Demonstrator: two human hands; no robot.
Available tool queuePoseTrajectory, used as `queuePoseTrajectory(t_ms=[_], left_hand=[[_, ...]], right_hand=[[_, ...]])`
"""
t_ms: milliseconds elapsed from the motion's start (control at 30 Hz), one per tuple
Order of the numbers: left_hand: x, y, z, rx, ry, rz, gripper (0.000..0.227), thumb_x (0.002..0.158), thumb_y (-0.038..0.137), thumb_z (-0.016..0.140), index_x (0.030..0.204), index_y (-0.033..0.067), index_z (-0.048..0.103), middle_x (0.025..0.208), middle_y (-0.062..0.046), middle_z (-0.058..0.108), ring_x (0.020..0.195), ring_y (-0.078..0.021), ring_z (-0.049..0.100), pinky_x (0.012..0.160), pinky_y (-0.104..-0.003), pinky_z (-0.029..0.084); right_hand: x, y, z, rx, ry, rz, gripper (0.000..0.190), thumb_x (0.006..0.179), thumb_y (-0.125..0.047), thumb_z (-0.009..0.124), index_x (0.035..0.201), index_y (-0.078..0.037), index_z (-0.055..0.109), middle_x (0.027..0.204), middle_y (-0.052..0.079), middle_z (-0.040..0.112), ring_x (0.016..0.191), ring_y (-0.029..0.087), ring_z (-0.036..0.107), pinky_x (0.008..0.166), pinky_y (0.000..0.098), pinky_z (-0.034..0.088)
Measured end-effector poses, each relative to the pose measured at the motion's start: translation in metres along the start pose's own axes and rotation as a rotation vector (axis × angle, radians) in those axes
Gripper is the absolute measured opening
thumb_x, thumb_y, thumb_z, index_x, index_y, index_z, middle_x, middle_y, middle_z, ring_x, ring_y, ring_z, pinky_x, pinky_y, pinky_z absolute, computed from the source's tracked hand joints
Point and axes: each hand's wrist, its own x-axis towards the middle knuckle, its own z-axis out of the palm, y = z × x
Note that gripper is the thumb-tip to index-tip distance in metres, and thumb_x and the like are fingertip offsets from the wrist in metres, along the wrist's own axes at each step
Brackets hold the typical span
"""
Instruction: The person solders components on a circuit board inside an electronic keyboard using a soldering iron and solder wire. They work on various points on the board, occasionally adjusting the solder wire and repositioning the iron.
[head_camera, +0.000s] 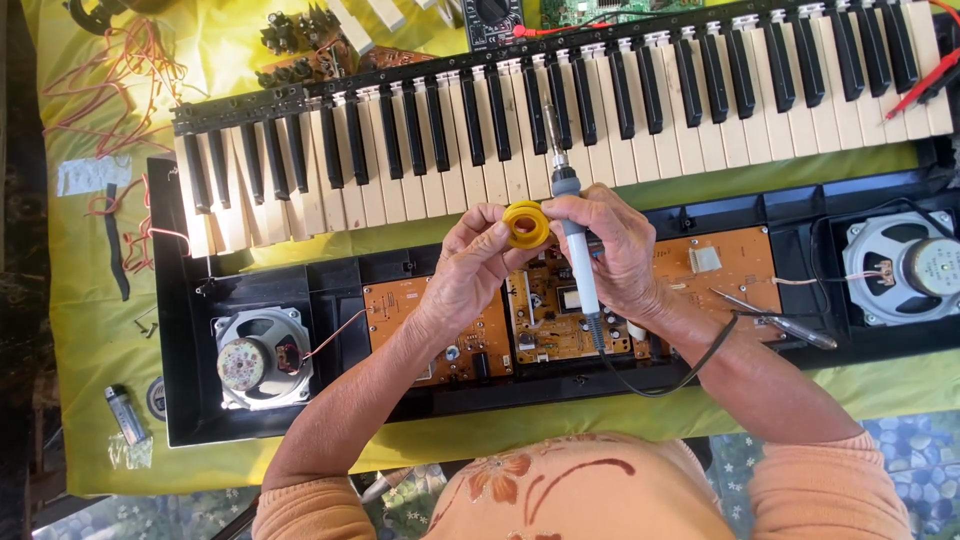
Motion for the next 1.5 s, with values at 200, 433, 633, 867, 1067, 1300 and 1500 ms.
queuePoseTrajectory(t_ms=[200,433,633,867,1067,1300,1500], left_hand=[[-0.007,-0.001,0.011,-0.069,-0.067,-0.019,0.017,0.099,0.003,0.066,0.113,-0.0055,0.059,0.103,-0.021,0.066,0.101,-0.0334,0.073,0.096,-0.05,0.063],[-0.005,-0.01,0.003,-0.017,-0.089,-0.02,0.017,0.099,0.004,0.068,0.109,-0.0071,0.06,0.097,-0.021,0.068,0.096,-0.0277,0.074,0.094,-0.047,0.063],[-0.018,0.019,0.038,0.096,-0.066,-0.172,0.023,0.101,0.018,0.068,0.088,-0.0004,0.062,0.079,-0.017,0.071,0.08,-0.0239,0.077,0.077,-0.045,0.068],[-0.011,0.03,0.027,0.123,-0.158,-0.229,0.02,0.098,0.013,0.068,0.084,-0.0008,0.063,0.082,-0.024,0.071,0.079,-0.033,0.077,0.071,-0.044,0.069],[-0.001,0.021,0.003,0.185,-0.161,-0.165,0.021,0.095,0.01,0.069,0.08,-0.002,0.06,0.094,-0.026,0.069,0.082,-0.0339,0.076,0.071,-0.046,0.07],[-0.023,0.053,0.027,0.256,-0.201,-0.118,0.019,0.092,0.013,0.069,0.081,-0.0009,0.063,0.112,-0.031,0.066,0.09,-0.0368,0.076,0.079,-0.049,0.068],[-0.062,0.062,0.006,0.336,-0.191,-0.129,0.016,0.09,0.013,0.067,0.082,-0.0002,0.063,0.105,-0.029,0.063,0.09,-0.0317,0.07,0.078,-0.049,0.067]], right_hand=[[0.005,-0.016,0.004,-0.12,0.029,-0.117,0.025,0.09,-0.001,0.082,0.113,0.003,0.075,0.086,0.015,0.061,0.072,0.031,0.062,0.064,0.0404,0.055],[0.006,-0.014,-0.001,-0.144,-0.02,-0.138,0.023,0.089,0.006,0.081,0.111,0.002,0.076,0.087,0.015,0.062,0.072,0.033,0.063,0.062,0.0414,0.055],[0.004,-0.015,-0.004,-0.033,-0.186,-0.005,0.027,0.084,0.005,0.083,0.109,0.0,0.077,0.085,0.017,0.063,0.074,0.035,0.067,0.052,0.0439,0.061],[0.017,-0.019,-0.008,0.198,-0.18,0.138,0.021,0.087,0.01,0.079,0.107,0.004,0.075,0.083,0.016,0.065,0.073,0.026,0.07,0.061,0.0413,0.062],[0.015,-0.024,-0.01,0.232,-0.167,0.23,0.022,0.088,0.014,0.078,0.109,0.008,0.072,0.085,0.019,0.064,0.078,0.033,0.072,0.069,0.0429,0.063],[0.011,-0.02,-0.006,0.398,-0.06,0.262,0.026,0.085,0.02,0.078,0.109,0.01,0.071,0.086,0.015,0.058,0.08,0.021,0.067,0.077,0.0425,0.064],[0.012,-0.041,-0.003,0.4,-0.263,0.186,0.018,0.093,0.004,0.076,0.11,-0.004,0.076,0.082,0.011,0.06,0.077,0.022,0.06,0.078,0.0355,0.056]])
